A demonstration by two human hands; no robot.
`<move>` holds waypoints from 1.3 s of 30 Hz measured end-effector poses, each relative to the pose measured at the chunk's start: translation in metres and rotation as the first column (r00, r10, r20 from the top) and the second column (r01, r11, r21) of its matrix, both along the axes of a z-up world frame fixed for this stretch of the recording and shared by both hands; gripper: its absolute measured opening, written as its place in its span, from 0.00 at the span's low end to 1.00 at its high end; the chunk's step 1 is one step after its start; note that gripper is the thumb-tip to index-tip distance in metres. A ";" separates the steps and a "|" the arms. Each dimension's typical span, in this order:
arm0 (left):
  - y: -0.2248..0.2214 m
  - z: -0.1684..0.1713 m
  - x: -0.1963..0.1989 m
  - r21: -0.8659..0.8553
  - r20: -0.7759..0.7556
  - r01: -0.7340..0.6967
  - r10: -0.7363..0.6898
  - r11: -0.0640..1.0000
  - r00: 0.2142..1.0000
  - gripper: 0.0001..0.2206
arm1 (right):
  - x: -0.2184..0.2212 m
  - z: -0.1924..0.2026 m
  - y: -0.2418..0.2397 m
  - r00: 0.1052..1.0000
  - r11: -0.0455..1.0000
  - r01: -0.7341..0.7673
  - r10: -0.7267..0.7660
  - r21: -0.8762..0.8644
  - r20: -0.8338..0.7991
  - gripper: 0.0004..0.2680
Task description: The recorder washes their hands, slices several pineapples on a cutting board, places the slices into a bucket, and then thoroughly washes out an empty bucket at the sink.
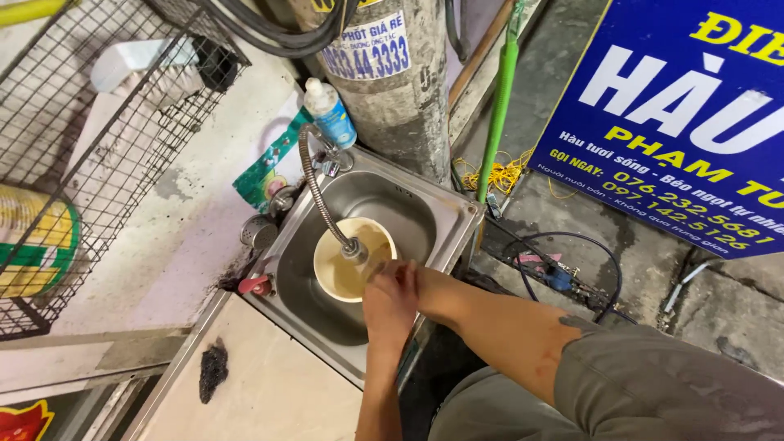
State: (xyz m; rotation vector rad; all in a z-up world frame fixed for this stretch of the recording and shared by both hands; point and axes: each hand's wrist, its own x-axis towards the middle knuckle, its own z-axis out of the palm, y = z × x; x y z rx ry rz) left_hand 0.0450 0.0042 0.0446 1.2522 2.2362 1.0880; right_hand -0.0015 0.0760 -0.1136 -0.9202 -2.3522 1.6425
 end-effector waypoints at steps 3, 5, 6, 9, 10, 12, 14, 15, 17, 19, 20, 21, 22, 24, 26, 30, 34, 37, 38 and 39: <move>0.008 -0.004 -0.006 -0.054 0.000 0.010 -0.010 0.999 1.000 0.14 | 0.019 0.021 -0.002 0.999 0.999 -0.040 0.040 0.035 0.019 0.11; 0.011 -0.010 -0.012 -0.083 -0.090 0.001 -0.009 0.997 0.996 0.16 | 0.034 0.036 -0.001 0.998 0.996 -0.059 0.057 0.061 0.027 0.10; 0.011 -0.013 -0.015 -0.060 -0.070 0.061 -0.066 0.996 0.995 0.16 | 0.042 0.044 0.003 0.998 0.995 -0.062 0.060 0.075 0.028 0.10; 0.013 0.002 -0.010 -0.052 -0.037 0.182 -0.184 0.982 0.982 0.17 | 0.099 0.045 0.030 0.997 0.991 -0.076 0.072 0.111 0.043 0.10; 0.015 0.012 -0.008 -0.062 -0.030 0.236 -0.238 0.970 0.971 0.17 | 0.122 0.043 0.040 0.996 0.989 -0.083 0.078 0.126 0.046 0.10; 0.024 -0.002 -0.011 -0.091 -0.105 0.228 -0.237 0.969 0.966 0.21 | 0.145 0.040 0.032 0.994 0.983 -0.100 0.092 0.153 0.053 0.10; 0.027 -0.014 -0.013 -0.118 -0.179 0.215 -0.233 0.970 0.956 0.25 | 0.163 0.039 0.022 0.992 0.976 -0.120 0.110 0.180 0.061 0.10; 0.027 -0.018 -0.013 -0.183 -0.209 0.184 -0.222 0.966 0.952 0.24 | 0.169 0.038 0.018 0.991 0.972 -0.130 0.119 0.195 0.066 0.10; 0.027 -0.020 -0.009 -0.246 -0.240 0.159 -0.219 0.956 0.946 0.24 | 0.180 0.036 0.011 0.989 0.965 -0.141 0.127 0.222 0.076 0.10; 0.024 -0.019 0.002 -0.072 -0.554 0.224 -0.226 0.972 0.801 0.17 | 0.192 0.034 0.003 0.987 0.958 -0.155 0.137 0.242 0.089 0.09; 0.026 -0.006 0.004 -0.071 -0.555 0.228 -0.228 0.971 0.800 0.17 | 0.194 0.031 0.000 0.986 0.954 -0.160 0.140 0.255 0.094 0.09; 0.027 0.007 0.005 -0.160 -0.403 0.192 -0.242 0.968 0.883 0.19 | 0.196 0.029 -0.003 0.985 0.949 -0.165 0.143 0.267 0.100 0.09; 0.029 0.019 0.007 -0.253 -0.240 0.173 -0.235 0.952 0.942 0.21 | 0.199 0.027 -0.006 0.984 0.945 -0.170 0.146 0.280 0.105 0.09; 0.027 -0.018 -0.007 -0.192 -0.288 0.192 -0.243 0.962 0.926 0.22 | 0.208 0.028 -0.006 0.981 0.934 -0.184 0.155 0.305 0.116 0.09; 0.025 -0.028 -0.011 -0.128 -0.337 0.213 -0.245 0.969 0.909 0.23 | 0.211 0.027 -0.005 0.978 0.922 -0.199 0.165 0.331 0.129 0.09; 0.017 0.020 0.007 -0.113 -0.302 0.278 -0.299 0.954 0.905 0.18 | 0.212 0.021 -0.013 0.968 0.897 -0.242 0.194 0.370 0.161 0.09; 0.022 -0.006 -0.007 -0.214 -0.198 0.193 -0.236 0.958 0.952 0.26 | 0.213 0.021 -0.014 0.954 0.862 -0.291 0.228 0.414 0.195 0.09; 0.011 -0.003 -0.005 -0.087 -0.310 0.310 -0.322 0.947 0.895 0.19 | 0.105 0.072 -0.006 0.944 0.833 -0.322 0.245 0.450 0.221 0.09; 0.008 0.017 0.002 -0.090 -0.305 0.308 -0.321 0.947 0.897 0.19 | 0.089 0.066 -0.003 0.940 0.826 -0.334 0.254 0.454 0.230 0.09; 0.005 0.037 0.008 -0.143 -0.160 0.363 -0.383 0.921 0.910 0.18 | 0.072 0.060 -0.001 0.935 0.818 -0.347 0.262 0.459 0.239 0.09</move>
